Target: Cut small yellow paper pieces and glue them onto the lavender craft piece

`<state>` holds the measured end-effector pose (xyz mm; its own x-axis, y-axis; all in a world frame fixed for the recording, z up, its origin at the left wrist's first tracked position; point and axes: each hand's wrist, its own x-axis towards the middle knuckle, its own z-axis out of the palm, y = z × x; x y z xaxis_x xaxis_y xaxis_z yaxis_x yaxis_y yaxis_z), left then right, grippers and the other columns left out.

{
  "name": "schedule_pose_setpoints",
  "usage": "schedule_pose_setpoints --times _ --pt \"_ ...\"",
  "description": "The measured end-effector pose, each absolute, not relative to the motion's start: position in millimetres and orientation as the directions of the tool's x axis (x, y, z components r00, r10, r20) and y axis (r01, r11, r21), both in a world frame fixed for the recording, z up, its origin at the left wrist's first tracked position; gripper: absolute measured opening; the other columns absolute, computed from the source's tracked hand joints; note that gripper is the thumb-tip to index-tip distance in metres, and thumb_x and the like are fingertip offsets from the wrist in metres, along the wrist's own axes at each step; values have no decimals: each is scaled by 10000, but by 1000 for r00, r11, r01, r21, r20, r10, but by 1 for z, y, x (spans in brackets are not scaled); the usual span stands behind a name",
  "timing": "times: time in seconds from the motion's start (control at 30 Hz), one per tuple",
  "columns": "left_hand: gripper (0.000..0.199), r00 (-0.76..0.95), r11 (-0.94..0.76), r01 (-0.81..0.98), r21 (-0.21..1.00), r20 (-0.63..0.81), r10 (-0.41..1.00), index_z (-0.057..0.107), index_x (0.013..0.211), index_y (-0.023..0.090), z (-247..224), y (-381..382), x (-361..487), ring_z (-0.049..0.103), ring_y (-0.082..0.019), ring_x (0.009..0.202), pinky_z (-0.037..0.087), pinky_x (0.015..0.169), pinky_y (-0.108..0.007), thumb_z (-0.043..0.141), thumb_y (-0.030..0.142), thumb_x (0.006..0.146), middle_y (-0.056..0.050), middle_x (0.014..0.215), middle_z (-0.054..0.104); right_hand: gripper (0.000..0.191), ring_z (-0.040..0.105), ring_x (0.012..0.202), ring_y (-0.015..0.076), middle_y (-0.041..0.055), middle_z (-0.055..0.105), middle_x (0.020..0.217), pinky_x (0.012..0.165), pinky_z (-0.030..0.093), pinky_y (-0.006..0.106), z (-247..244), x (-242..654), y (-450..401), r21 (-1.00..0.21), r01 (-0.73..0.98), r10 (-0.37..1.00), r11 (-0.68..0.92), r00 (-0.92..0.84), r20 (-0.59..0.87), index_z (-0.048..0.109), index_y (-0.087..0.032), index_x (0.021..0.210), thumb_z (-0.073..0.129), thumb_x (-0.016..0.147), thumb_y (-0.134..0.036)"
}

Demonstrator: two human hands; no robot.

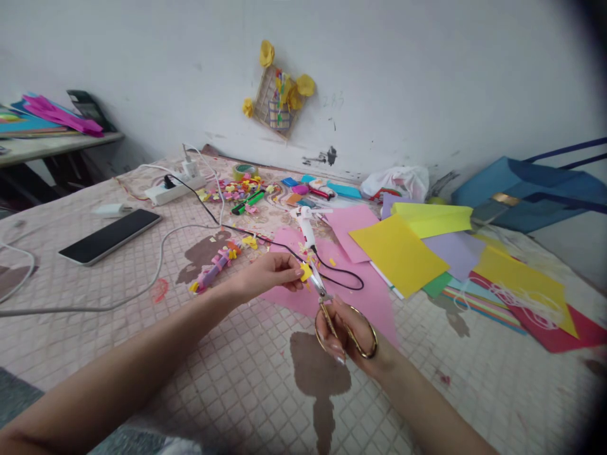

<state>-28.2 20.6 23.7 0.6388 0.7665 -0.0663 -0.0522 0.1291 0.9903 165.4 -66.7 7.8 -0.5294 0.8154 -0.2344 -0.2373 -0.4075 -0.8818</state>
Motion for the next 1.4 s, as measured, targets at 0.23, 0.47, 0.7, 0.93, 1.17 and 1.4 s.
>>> schedule_pose_setpoints --times 0.23,0.47,0.7,0.93,1.17,1.4 --pt "213 646 130 -50 990 -67 760 542 743 128 22 20 -28 604 -98 648 477 654 -254 648 311 764 -43 720 651 516 322 347 70 -65 361 411 387 255 206 9 164 -68 -891 -215 832 -399 -494 -254 509 -159 605 379 857 -591" --pt "187 650 115 -51 992 -54 758 540 748 126 22 22 -29 603 -92 646 474 647 -243 636 283 779 -41 721 650 506 299 336 66 -71 350 401 370 227 203 8 163 -68 -903 -198 845 -382 -471 -254 473 -170 583 393 850 -593" --pt "197 668 113 -64 991 -42 743 531 747 135 22 24 -31 609 -97 646 477 644 -246 640 296 774 -33 709 652 503 284 327 65 -75 341 384 362 202 203 7 162 -69 -921 -157 857 -358 -446 -257 453 -178 566 401 844 -594" --pt "213 661 121 -31 992 -71 747 537 745 130 20 26 -33 610 -99 637 482 647 -249 658 305 756 -35 705 657 498 284 342 78 -72 318 393 378 219 217 14 166 -68 -971 29 924 -236 -301 -234 424 -197 568 354 850 -602" --pt "190 654 142 20 990 -120 747 566 754 121 21 19 -28 606 -92 647 479 648 -232 626 299 786 -29 708 650 296 448 502 158 5 514 539 489 210 263 14 204 -41 -442 897 988 23 47 147 513 -205 637 528 806 -447" --pt "208 641 186 34 982 -164 750 576 752 115 19 7 -20 603 -98 623 475 633 -235 630 314 778 -31 687 651 210 548 770 248 99 614 805 605 361 318 13 224 -33 -225 974 933 29 54 355 603 -183 804 509 830 -368"
